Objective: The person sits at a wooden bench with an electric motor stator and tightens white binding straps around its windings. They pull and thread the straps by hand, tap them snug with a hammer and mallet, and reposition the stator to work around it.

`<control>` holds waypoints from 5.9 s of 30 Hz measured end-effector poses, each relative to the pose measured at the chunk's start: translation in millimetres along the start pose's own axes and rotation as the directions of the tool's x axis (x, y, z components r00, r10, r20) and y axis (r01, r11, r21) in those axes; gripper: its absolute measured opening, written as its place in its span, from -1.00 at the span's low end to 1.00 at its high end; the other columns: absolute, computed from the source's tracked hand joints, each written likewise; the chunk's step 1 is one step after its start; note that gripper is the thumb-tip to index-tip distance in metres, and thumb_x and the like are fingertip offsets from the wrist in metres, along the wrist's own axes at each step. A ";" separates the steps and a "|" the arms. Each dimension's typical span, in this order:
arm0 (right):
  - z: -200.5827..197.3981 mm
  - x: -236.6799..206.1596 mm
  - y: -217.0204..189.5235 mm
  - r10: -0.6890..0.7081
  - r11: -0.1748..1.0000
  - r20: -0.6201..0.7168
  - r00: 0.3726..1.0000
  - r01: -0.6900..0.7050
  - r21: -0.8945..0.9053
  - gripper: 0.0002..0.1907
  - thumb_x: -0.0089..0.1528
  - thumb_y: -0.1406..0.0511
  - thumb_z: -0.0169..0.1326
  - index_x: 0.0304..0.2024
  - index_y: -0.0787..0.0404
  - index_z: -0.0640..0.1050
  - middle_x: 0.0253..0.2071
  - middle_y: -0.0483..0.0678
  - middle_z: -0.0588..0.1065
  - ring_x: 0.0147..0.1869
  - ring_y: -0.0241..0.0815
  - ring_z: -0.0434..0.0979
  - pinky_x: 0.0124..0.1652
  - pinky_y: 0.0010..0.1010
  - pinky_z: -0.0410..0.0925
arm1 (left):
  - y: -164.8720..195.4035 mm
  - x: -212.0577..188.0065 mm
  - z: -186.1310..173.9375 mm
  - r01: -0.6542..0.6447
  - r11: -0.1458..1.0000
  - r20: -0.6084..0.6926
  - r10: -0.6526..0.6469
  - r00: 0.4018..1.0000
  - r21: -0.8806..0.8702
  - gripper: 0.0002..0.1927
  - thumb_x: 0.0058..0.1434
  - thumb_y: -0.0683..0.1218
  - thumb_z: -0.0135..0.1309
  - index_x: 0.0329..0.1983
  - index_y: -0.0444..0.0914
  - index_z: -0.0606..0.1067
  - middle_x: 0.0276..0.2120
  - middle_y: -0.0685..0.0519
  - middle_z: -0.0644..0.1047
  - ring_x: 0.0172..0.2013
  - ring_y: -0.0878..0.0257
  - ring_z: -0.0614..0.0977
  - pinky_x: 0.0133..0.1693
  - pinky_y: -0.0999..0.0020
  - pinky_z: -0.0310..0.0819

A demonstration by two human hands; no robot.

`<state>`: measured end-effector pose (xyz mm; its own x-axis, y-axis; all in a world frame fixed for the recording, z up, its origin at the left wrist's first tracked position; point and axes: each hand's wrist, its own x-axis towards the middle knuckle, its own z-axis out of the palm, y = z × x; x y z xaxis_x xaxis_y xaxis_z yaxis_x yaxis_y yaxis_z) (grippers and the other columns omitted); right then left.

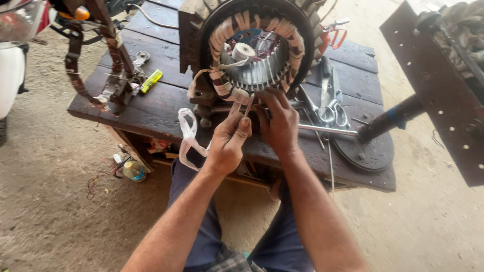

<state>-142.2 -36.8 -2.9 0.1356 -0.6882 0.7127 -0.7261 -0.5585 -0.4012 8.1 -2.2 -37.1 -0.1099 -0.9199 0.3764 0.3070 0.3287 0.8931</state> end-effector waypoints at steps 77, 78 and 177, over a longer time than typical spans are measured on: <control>-112.8 -24.2 2.1 0.129 0.945 0.191 0.973 -0.062 -0.322 -0.88 0.50 0.29 -0.03 -0.11 0.19 0.47 -0.45 -0.08 0.44 -0.47 -0.31 0.42 -0.46 -0.55 0.25 | -27.8 -29.5 -0.9 -0.311 0.861 0.072 0.309 0.948 0.402 -0.80 0.32 -0.20 0.13 -0.36 -0.26 0.34 -0.34 -0.02 0.40 -0.18 0.00 0.48 -0.15 0.14 0.42; -114.0 -22.4 1.5 0.176 0.875 0.328 0.928 0.005 -0.484 -0.85 0.44 0.28 0.06 -0.07 0.25 0.54 -0.49 -0.06 0.47 -0.56 -0.29 0.41 -0.57 -0.53 0.25 | -27.7 -28.4 -0.6 -0.336 0.850 0.072 0.337 0.939 0.405 -0.80 0.33 -0.19 0.13 -0.35 -0.26 0.34 -0.33 -0.02 0.40 -0.16 0.00 0.49 -0.14 0.14 0.43; -34.0 -51.4 15.8 0.144 0.964 0.278 0.950 -0.198 0.178 -0.73 0.22 0.16 0.25 -0.21 0.24 0.66 -0.35 -0.01 0.60 -0.36 -0.20 0.60 -0.37 -0.35 0.43 | 18.1 -74.5 49.1 -0.482 0.593 0.361 0.319 0.876 0.645 -0.86 0.16 -0.16 0.24 -0.30 -0.33 0.55 -0.11 -0.10 0.57 0.10 -0.07 0.58 0.07 0.09 0.53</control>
<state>-183.6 5.5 -26.2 0.2118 -0.8626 0.4593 -0.6067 -0.4845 -0.6302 -24.6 82.8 -37.0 -0.3401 -0.6239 0.7036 -0.3742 0.7762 0.5074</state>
